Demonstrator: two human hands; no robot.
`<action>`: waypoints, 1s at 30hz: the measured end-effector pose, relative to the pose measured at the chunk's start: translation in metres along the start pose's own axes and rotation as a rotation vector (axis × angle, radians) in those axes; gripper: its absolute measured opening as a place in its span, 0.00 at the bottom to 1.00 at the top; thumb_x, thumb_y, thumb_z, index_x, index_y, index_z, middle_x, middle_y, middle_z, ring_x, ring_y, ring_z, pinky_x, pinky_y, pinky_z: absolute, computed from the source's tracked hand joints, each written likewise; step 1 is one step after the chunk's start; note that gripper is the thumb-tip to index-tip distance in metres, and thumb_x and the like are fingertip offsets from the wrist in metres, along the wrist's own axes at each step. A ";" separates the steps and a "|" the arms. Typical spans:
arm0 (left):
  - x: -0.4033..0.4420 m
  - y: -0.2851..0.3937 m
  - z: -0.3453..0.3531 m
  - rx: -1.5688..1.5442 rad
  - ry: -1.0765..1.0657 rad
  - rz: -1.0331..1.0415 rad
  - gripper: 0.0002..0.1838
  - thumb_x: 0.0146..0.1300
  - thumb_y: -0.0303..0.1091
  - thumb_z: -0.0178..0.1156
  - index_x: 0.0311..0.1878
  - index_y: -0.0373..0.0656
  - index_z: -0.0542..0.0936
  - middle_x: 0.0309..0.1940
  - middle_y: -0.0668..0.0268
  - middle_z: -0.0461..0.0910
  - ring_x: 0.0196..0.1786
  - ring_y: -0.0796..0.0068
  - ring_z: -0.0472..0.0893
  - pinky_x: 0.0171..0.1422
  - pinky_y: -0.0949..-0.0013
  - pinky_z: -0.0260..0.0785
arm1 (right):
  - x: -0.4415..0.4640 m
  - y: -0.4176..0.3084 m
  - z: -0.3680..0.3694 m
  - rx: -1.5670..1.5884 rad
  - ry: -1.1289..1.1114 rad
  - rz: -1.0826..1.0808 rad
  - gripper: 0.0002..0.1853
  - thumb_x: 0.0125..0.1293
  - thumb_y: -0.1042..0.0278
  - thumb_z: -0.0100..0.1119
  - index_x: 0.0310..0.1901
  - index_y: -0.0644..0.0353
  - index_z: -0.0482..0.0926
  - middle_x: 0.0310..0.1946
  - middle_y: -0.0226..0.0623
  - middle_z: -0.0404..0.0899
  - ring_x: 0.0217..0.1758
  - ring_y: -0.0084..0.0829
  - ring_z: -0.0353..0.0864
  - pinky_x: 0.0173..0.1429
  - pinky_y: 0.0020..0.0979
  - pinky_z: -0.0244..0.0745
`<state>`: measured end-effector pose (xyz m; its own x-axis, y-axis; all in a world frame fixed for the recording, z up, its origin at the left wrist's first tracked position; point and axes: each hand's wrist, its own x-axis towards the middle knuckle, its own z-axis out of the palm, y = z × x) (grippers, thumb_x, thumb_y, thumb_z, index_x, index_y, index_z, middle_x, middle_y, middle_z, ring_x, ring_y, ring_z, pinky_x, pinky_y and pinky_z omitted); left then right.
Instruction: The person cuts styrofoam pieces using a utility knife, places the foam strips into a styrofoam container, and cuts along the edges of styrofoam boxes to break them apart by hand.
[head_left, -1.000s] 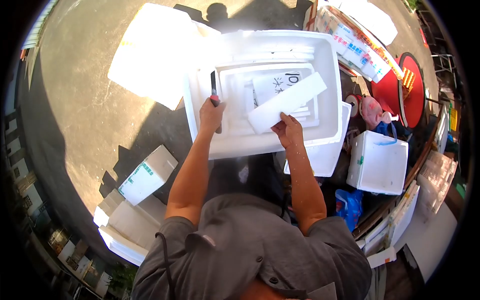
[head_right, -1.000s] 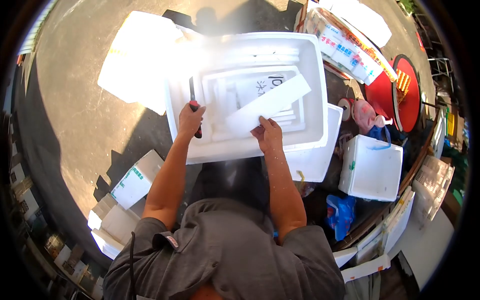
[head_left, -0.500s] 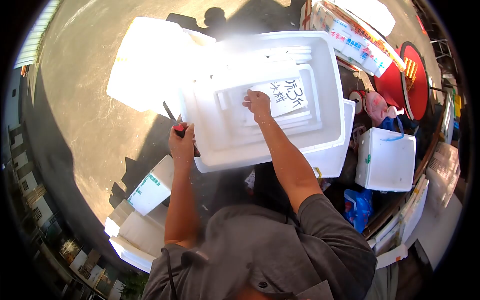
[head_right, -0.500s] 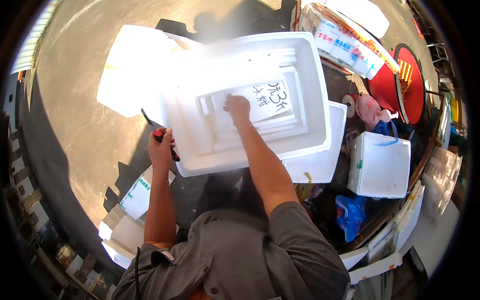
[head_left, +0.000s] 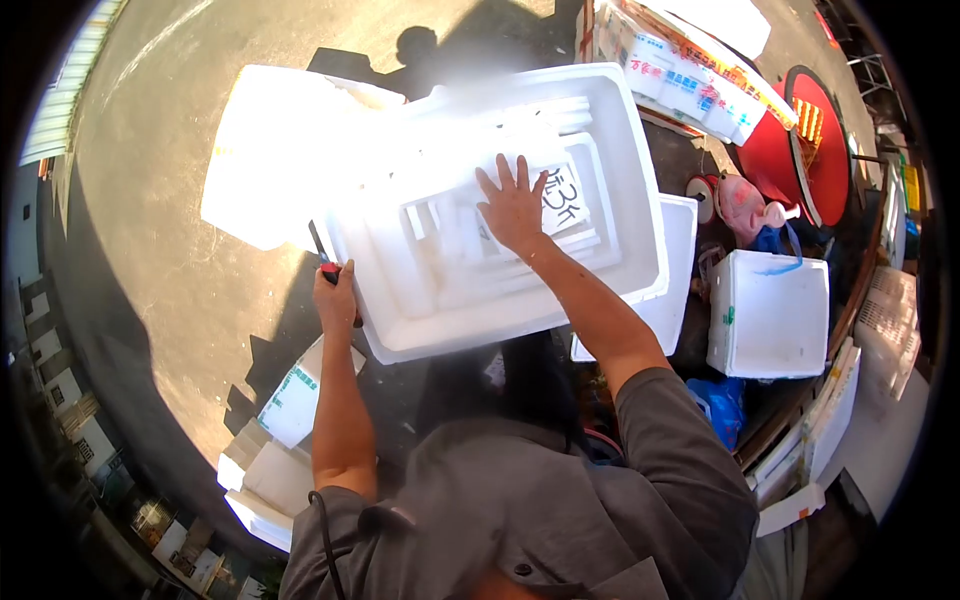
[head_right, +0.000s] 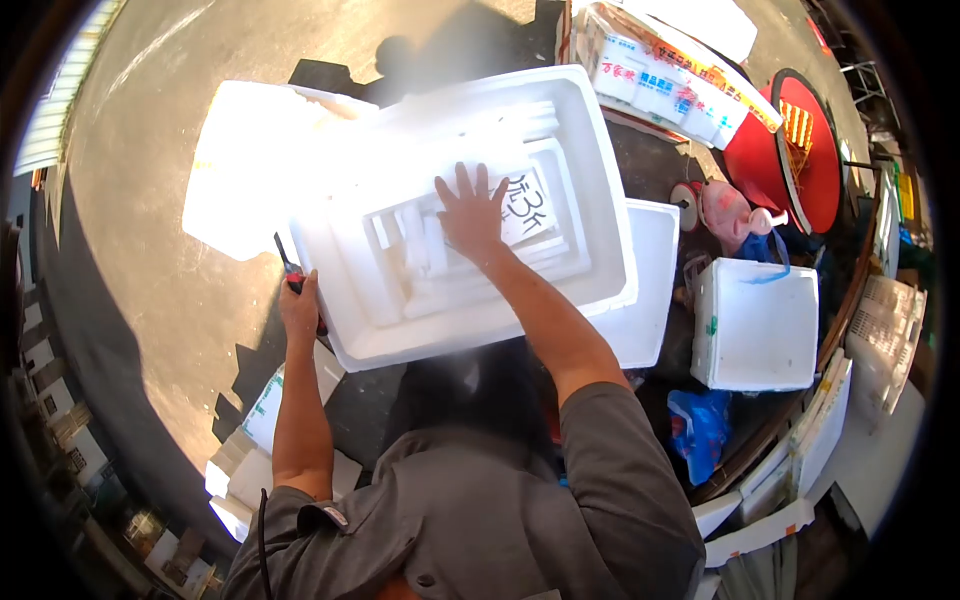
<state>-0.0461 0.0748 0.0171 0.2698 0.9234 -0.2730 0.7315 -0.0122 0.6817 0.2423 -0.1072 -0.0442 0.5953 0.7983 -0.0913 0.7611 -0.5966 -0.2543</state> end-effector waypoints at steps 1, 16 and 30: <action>0.002 0.001 0.000 -0.009 -0.027 -0.019 0.20 0.63 0.45 0.69 0.38 0.35 0.77 0.30 0.59 0.79 0.33 0.65 0.78 0.44 0.62 0.72 | 0.008 -0.002 0.014 -0.005 -0.051 -0.022 0.34 0.65 0.52 0.63 0.73 0.41 0.66 0.76 0.43 0.56 0.79 0.57 0.49 0.72 0.74 0.49; 0.018 -0.015 -0.004 -0.020 -0.197 -0.094 0.20 0.66 0.45 0.67 0.43 0.34 0.76 0.33 0.60 0.81 0.33 0.70 0.79 0.41 0.63 0.74 | -0.167 0.127 -0.100 0.441 0.475 0.391 0.23 0.67 0.66 0.63 0.61 0.65 0.75 0.68 0.57 0.66 0.65 0.55 0.73 0.60 0.40 0.75; 0.030 -0.019 -0.017 -0.199 -0.488 0.022 0.24 0.67 0.44 0.66 0.52 0.31 0.74 0.40 0.57 0.80 0.35 0.69 0.81 0.37 0.67 0.75 | -0.602 -0.033 -0.036 0.750 0.718 1.576 0.22 0.69 0.66 0.61 0.59 0.72 0.75 0.49 0.46 0.81 0.44 0.33 0.83 0.51 0.32 0.78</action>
<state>-0.0630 0.1092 0.0073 0.5783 0.6371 -0.5095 0.6025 0.0874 0.7933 -0.1314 -0.5708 0.0537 0.6742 -0.6688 -0.3135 -0.6510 -0.3376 -0.6798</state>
